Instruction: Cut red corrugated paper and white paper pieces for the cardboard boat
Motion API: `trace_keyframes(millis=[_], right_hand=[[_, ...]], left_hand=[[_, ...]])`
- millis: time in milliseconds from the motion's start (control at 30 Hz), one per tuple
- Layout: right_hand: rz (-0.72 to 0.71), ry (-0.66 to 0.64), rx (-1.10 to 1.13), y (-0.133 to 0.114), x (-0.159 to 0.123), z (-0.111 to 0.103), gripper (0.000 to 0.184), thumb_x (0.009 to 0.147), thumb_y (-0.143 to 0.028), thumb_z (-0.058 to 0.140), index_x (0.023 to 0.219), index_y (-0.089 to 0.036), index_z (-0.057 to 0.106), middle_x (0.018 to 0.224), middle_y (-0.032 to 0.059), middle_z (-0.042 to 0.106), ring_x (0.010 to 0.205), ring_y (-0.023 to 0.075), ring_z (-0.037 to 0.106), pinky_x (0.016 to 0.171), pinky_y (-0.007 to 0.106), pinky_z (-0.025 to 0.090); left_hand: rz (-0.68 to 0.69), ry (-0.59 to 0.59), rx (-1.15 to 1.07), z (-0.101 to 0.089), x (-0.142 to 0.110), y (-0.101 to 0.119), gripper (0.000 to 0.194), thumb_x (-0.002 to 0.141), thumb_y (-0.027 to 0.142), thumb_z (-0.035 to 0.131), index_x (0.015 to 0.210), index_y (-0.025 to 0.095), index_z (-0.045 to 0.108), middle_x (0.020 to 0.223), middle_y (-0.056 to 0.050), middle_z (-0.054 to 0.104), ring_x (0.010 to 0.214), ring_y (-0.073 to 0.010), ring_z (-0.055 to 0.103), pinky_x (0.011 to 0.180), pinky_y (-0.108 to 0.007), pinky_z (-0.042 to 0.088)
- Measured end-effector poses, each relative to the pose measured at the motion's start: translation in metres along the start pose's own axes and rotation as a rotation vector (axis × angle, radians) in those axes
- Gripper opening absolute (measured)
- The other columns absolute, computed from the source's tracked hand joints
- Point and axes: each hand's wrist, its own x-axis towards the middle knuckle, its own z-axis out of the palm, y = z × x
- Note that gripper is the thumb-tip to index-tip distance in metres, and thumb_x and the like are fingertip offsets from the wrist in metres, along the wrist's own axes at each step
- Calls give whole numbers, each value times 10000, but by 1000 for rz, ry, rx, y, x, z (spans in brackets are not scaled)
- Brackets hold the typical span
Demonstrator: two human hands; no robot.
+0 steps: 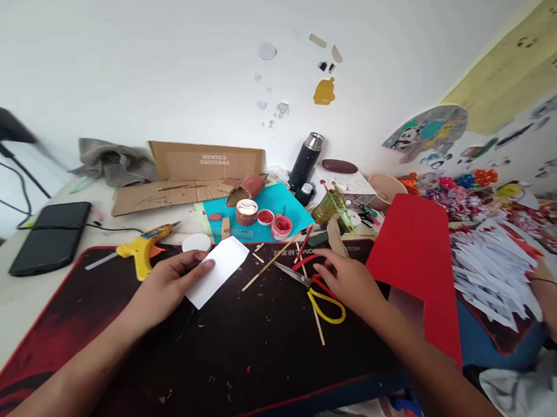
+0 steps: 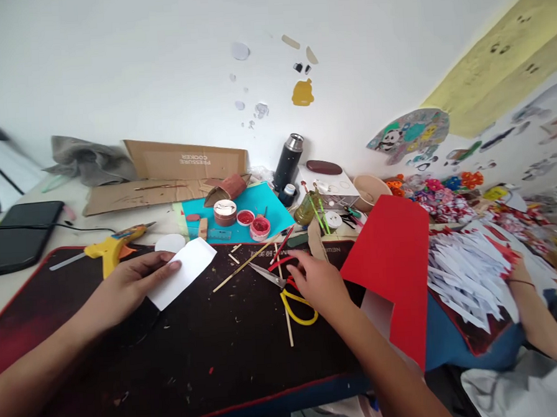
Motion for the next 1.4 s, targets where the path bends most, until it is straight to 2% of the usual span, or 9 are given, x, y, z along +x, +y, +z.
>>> trace_keyframes(millis=[267, 633, 733, 833, 967, 1033, 1133, 1267, 1400], right_hand=[[-63, -257, -186, 0, -36, -3, 407, 1026, -241, 698, 1433, -255, 711, 1270, 97, 773, 1074, 303, 801, 775, 339, 543], [-58, -258, -221, -4, -37, 5, 434, 965, -137, 645, 1389, -217, 690, 1289, 119, 734, 896, 254, 789, 675, 304, 474], [-53, -142, -40, 4, -43, 9, 337, 928, -182, 633, 1252, -221, 716, 1208, 97, 745, 870, 238, 749, 689, 309, 474], [22, -67, 327, 4, -48, 7, 209, 911, -299, 669, 1104, -228, 704, 985, 51, 726, 721, 191, 650, 635, 294, 462], [111, -90, 881, -15, -49, 6, 411, 868, -470, 834, 1183, -247, 695, 954, 34, 710, 702, 171, 611, 610, 277, 498], [121, -112, 1092, -31, -47, 13, 555, 850, -525, 891, 1292, -258, 685, 959, 34, 710, 740, 172, 622, 631, 269, 515], [136, -197, 1378, -57, -40, 33, 711, 811, -564, 939, 1394, -270, 659, 904, 6, 672, 563, 87, 449, 489, 200, 342], [134, -351, 1603, -96, -20, 57, 661, 791, -505, 962, 1324, -225, 687, 876, -2, 651, 541, 50, 351, 470, 175, 239], [60, -460, 1711, -126, 9, 68, 588, 796, -532, 936, 1201, -185, 687, 778, -15, 635, 550, 80, 460, 480, 181, 294]], left_hand=[[17, -24, -99, -3, 6, -10, 613, 678, 763, 910, 917, 215, 778, 808, -20, 740, 627, -174, 605, 537, -247, 458], [2, 7, -162, -1, 4, -2, 561, 564, 647, 998, 859, 223, 779, 749, 5, 731, 591, -166, 597, 505, -242, 450], [7, 12, -199, 0, 5, -2, 544, 557, 613, 1012, 848, 223, 768, 727, 12, 715, 577, -156, 586, 499, -236, 436], [22, 24, -224, 0, 5, -3, 553, 584, 638, 1001, 849, 221, 751, 709, 16, 696, 578, -150, 576, 498, -232, 424], [48, 37, -245, -3, 7, -4, 594, 601, 689, 984, 855, 213, 734, 702, 19, 681, 579, -144, 566, 496, -232, 412], [58, 49, -265, -3, 9, -3, 603, 599, 690, 988, 856, 209, 730, 700, 23, 677, 578, -138, 564, 495, -228, 406], [46, 72, -359, -2, 12, 2, 626, 586, 691, 996, 863, 208, 710, 680, 34, 668, 553, -128, 560, 489, -222, 400], [2, 37, -533, 6, 16, 20, 630, 512, 602, 1048, 849, 201, 699, 693, 24, 697, 565, -138, 598, 513, -237, 459], [-6, -17, -578, 11, 18, 44, 556, 491, 466, 1066, 826, 185, 721, 732, -10, 742, 616, -157, 641, 542, -249, 495]])
